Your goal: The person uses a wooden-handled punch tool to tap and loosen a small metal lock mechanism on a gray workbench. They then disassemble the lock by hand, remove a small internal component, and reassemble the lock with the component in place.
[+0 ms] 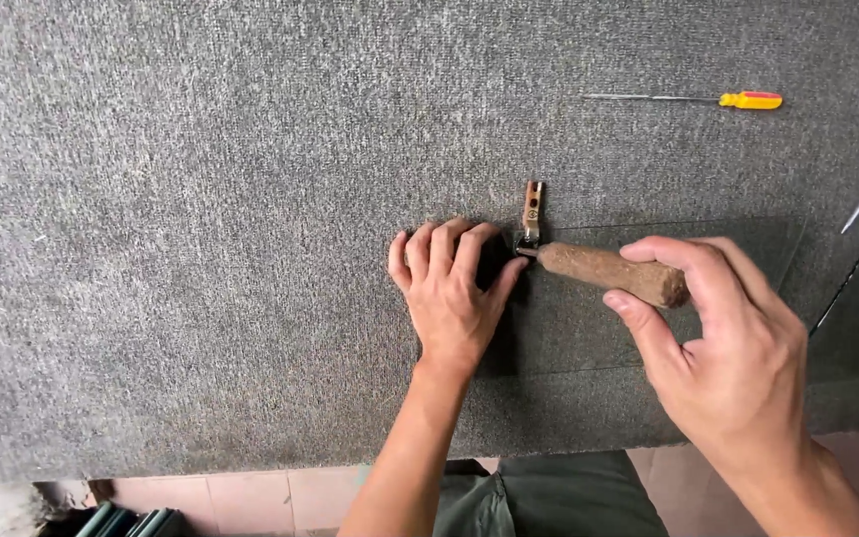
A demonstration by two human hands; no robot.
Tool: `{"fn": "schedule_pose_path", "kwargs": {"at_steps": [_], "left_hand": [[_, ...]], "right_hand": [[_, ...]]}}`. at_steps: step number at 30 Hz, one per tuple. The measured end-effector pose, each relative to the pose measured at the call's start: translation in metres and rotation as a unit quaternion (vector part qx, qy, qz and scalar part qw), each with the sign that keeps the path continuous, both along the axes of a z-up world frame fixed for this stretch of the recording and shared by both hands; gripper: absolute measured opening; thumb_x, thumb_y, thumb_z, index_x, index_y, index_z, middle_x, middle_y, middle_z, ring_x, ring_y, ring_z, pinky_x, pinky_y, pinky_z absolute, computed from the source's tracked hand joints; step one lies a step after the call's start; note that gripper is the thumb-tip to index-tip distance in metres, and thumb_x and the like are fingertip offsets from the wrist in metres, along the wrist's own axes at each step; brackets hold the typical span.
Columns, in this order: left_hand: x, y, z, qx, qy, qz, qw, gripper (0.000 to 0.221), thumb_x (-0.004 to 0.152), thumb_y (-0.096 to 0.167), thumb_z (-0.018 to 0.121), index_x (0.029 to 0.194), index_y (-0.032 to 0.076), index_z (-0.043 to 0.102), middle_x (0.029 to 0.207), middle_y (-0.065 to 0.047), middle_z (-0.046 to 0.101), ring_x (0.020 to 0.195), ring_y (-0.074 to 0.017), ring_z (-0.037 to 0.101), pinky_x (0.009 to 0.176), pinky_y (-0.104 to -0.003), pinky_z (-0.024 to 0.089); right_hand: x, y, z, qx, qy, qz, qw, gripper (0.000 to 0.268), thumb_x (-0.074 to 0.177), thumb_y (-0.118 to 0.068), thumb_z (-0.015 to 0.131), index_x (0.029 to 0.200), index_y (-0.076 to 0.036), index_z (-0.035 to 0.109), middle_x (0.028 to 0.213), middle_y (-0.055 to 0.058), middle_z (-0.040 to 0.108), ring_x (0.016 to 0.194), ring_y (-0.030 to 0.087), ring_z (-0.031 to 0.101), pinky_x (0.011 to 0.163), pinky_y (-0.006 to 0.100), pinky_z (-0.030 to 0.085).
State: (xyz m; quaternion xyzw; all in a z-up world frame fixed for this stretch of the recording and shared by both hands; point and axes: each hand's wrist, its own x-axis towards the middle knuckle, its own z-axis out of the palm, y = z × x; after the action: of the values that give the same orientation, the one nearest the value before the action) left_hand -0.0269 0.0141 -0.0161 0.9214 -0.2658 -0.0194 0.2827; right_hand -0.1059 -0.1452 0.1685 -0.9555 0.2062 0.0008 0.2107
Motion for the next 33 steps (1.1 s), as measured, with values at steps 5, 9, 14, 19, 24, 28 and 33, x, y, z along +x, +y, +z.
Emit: {"fn": "schedule_pose_path", "kwargs": {"at_steps": [5, 9, 14, 19, 24, 28, 33], "left_hand": [[0.001, 0.001, 0.002, 0.001, 0.003, -0.002, 1.0, 0.047, 0.096, 0.064, 0.078, 0.124, 0.026, 0.075, 0.128, 0.0, 0.072, 0.126, -0.0292, 0.062, 0.126, -0.055, 0.032], [0.003, 0.001, 0.004, -0.011, 0.009, -0.005, 1.0, 0.044, 0.098, 0.061, 0.078, 0.123, 0.026, 0.075, 0.126, 0.002, 0.072, 0.125, -0.0289, 0.062, 0.127, -0.054, 0.032], [0.003, 0.0, 0.005, -0.01, 0.019, -0.006, 1.0, 0.044, 0.098, 0.062, 0.076, 0.124, 0.026, 0.074, 0.127, 0.002, 0.072, 0.126, -0.0289, 0.062, 0.127, -0.055, 0.031], [0.002, -0.002, 0.004, -0.014, 0.008, 0.006, 1.0, 0.042, 0.1, 0.061, 0.075, 0.12, 0.025, 0.074, 0.124, 0.002, 0.073, 0.122, -0.0287, 0.064, 0.126, -0.055, 0.033], [0.004, -0.003, 0.008, -0.022, 0.007, 0.013, 1.0, 0.04, 0.1, 0.061, 0.075, 0.118, 0.024, 0.075, 0.121, 0.002, 0.073, 0.122, -0.0276, 0.063, 0.126, -0.053, 0.033], [0.003, -0.003, 0.006, -0.027, 0.005, 0.016, 0.999, 0.039, 0.102, 0.058, 0.074, 0.119, 0.024, 0.076, 0.122, 0.001, 0.073, 0.122, -0.0285, 0.064, 0.126, -0.055, 0.034], [0.005, -0.002, 0.01, -0.038, 0.022, 0.017, 0.999, 0.037, 0.102, 0.056, 0.075, 0.119, 0.023, 0.076, 0.121, 0.001, 0.073, 0.123, -0.0284, 0.064, 0.126, -0.055, 0.034]], "right_hand": [[-0.001, 0.003, 0.0, -0.013, 0.012, -0.008, 1.0, 0.029, 0.107, -0.016, 0.084, 0.129, 0.001, 0.075, 0.117, 0.011, 0.075, 0.093, 0.024, 0.07, 0.086, 0.039, 0.055], [-0.001, 0.005, 0.001, -0.022, 0.025, -0.022, 0.999, 0.028, 0.109, -0.017, 0.082, 0.13, -0.001, 0.074, 0.121, 0.01, 0.076, 0.092, 0.027, 0.067, 0.088, 0.04, 0.053], [0.0, 0.006, 0.002, -0.032, 0.034, -0.031, 0.998, 0.027, 0.109, -0.02, 0.082, 0.13, -0.004, 0.074, 0.124, 0.008, 0.077, 0.09, 0.027, 0.064, 0.089, 0.041, 0.052], [0.002, 0.005, 0.003, -0.029, 0.034, -0.023, 0.999, 0.028, 0.11, -0.019, 0.081, 0.131, -0.003, 0.075, 0.116, 0.009, 0.073, 0.086, 0.026, 0.062, 0.09, 0.039, 0.051], [0.009, 0.007, 0.008, -0.031, 0.015, 0.012, 0.999, 0.026, 0.11, -0.012, 0.081, 0.13, 0.003, 0.074, 0.12, 0.014, 0.076, 0.102, 0.029, 0.071, 0.098, 0.041, 0.055], [0.015, 0.013, 0.014, -0.036, 0.021, 0.065, 0.997, 0.027, 0.108, -0.017, 0.08, 0.129, -0.002, 0.075, 0.115, 0.012, 0.072, 0.105, 0.027, 0.072, 0.101, 0.039, 0.055], [0.02, 0.012, 0.014, -0.048, 0.022, 0.078, 0.996, 0.027, 0.107, -0.017, 0.083, 0.126, 0.0, 0.076, 0.113, 0.011, 0.074, 0.1, 0.026, 0.072, 0.097, 0.038, 0.055]]}}
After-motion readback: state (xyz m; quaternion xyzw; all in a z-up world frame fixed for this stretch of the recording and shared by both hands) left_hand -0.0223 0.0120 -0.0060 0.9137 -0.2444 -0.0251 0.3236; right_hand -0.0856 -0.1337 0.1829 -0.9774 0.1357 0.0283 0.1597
